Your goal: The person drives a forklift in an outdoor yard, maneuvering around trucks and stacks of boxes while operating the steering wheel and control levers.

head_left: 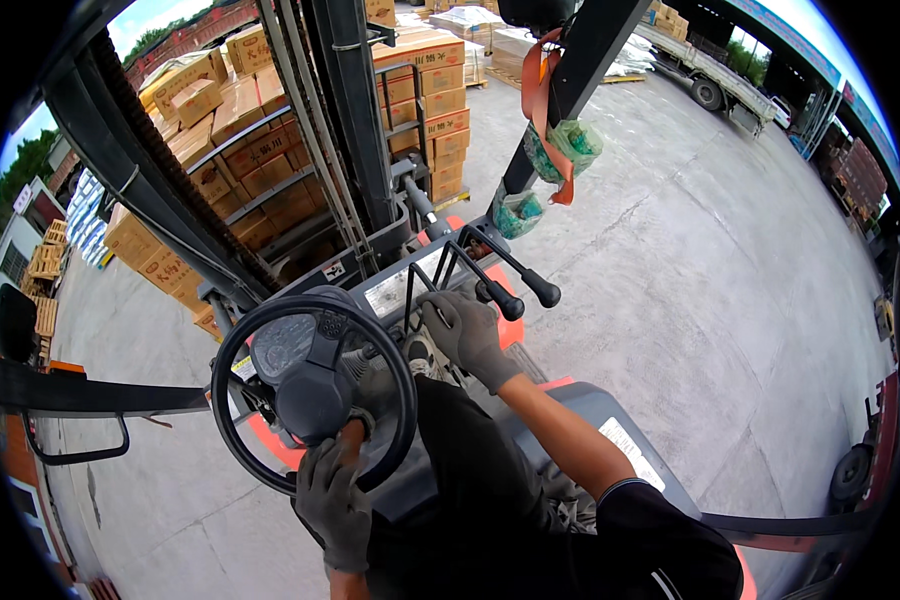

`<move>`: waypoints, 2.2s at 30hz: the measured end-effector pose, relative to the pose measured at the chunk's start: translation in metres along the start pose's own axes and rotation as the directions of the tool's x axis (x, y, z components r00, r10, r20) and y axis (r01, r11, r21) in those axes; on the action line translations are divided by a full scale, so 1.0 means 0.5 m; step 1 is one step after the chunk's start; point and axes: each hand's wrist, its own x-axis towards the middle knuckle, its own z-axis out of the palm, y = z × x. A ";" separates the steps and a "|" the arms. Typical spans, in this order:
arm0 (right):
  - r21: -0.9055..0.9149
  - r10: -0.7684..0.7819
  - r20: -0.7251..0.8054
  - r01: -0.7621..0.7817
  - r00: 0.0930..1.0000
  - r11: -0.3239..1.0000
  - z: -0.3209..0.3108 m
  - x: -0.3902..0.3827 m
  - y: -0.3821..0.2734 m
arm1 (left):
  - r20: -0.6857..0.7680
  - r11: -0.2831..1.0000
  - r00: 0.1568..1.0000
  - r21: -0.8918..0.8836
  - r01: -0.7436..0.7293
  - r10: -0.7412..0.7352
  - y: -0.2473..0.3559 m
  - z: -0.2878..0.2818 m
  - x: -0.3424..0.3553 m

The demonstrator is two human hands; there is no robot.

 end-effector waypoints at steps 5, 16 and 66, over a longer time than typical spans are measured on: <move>0.066 -0.059 0.024 0.057 0.998 0.996 0.014 0.006 0.010 | 0.154 0.969 0.961 -0.122 -0.214 0.232 0.100 0.093 0.112; 0.075 0.072 0.178 -0.087 0.981 0.993 0.005 0.023 0.051 | -0.165 0.976 0.977 -0.150 -0.161 0.136 -0.047 0.131 0.477; -0.106 -0.330 -0.164 0.316 0.930 0.943 0.019 0.152 -0.008 | -0.305 0.962 0.950 -0.274 -0.019 -0.068 -0.138 0.019 0.424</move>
